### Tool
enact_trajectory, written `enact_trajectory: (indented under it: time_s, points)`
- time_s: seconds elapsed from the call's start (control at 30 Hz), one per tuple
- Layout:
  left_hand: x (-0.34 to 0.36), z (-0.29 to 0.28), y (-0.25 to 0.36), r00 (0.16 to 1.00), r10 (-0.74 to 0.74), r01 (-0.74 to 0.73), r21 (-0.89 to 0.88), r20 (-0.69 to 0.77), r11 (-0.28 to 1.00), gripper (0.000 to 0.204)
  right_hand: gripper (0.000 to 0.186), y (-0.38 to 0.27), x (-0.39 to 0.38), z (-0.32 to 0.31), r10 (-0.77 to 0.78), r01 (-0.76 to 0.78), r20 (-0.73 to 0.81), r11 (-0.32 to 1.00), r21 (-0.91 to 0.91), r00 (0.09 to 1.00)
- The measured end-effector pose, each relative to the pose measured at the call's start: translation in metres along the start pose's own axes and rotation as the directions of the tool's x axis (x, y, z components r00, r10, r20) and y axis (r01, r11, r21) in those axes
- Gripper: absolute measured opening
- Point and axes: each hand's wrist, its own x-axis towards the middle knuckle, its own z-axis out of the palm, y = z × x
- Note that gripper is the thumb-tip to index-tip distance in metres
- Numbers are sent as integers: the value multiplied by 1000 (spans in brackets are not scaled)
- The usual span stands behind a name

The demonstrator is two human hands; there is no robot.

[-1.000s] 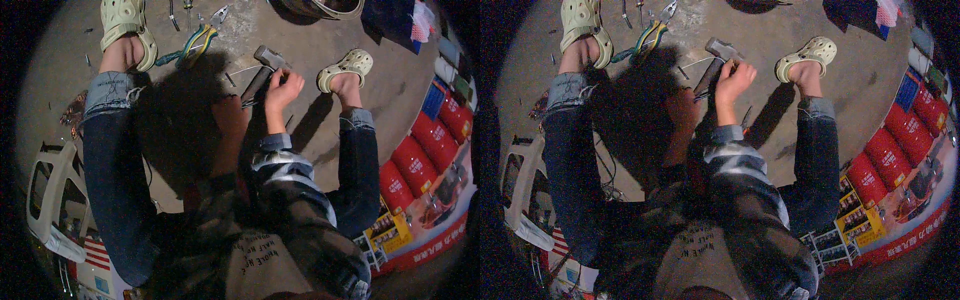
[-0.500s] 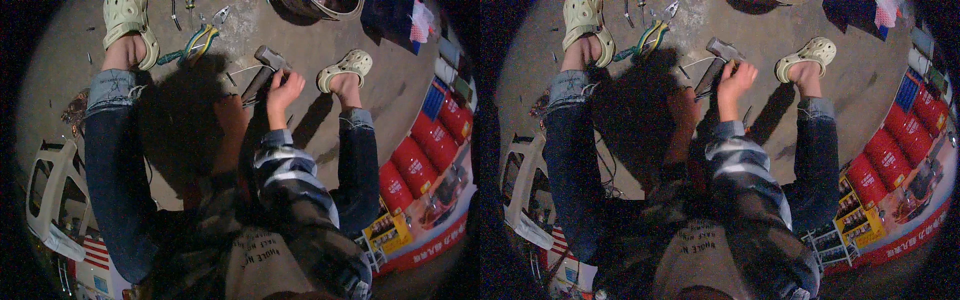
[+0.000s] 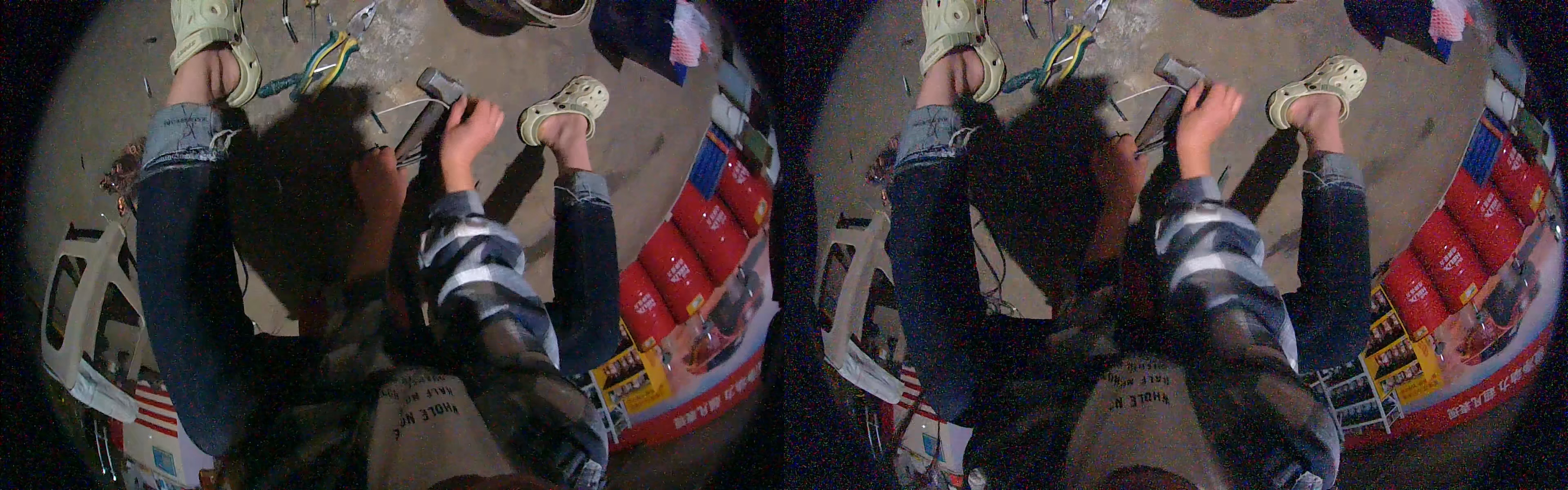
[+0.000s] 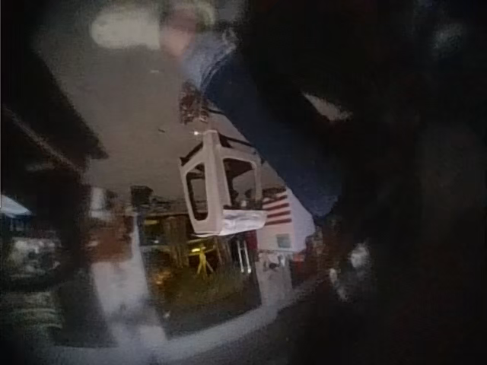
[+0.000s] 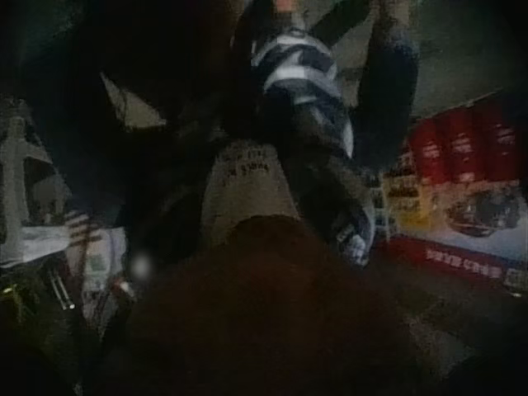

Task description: The person sits on the floor and uses orange-handled scissors to cut a yellow wire, then twists the ends by hand. They use a hammer to tap the wire ends and later use pliers to strip and adjust the wire. The person continues to twist and manipulate the wire ends throughout the clip.

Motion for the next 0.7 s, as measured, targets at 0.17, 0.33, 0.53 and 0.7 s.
enact_trajectory:
  time_s: [0.17, 0.33, 0.53, 0.7]
  points:
    - [2, 2, -5, 998, 53, -53, -13, 40, 999, 31, 19, 3, -20, -21, 244, -243, 5, 963, 115, 970]
    - [-2, -14, -2, 969, 208, -189, -147, 129, 971, 32, 18, -27, 1, -82, 609, -605, 416, 137, 784, 676]
    - [-37, -157, 66, 865, 489, -427, -344, 114, 836, 39, 13, -72, 48, -220, 27, -430, 552, -594, 679, 834]
    - [-114, -268, 92, 707, 667, -707, -232, -236, 668, 38, 17, -109, 60, -337, -308, -476, 367, -467, 746, 878]
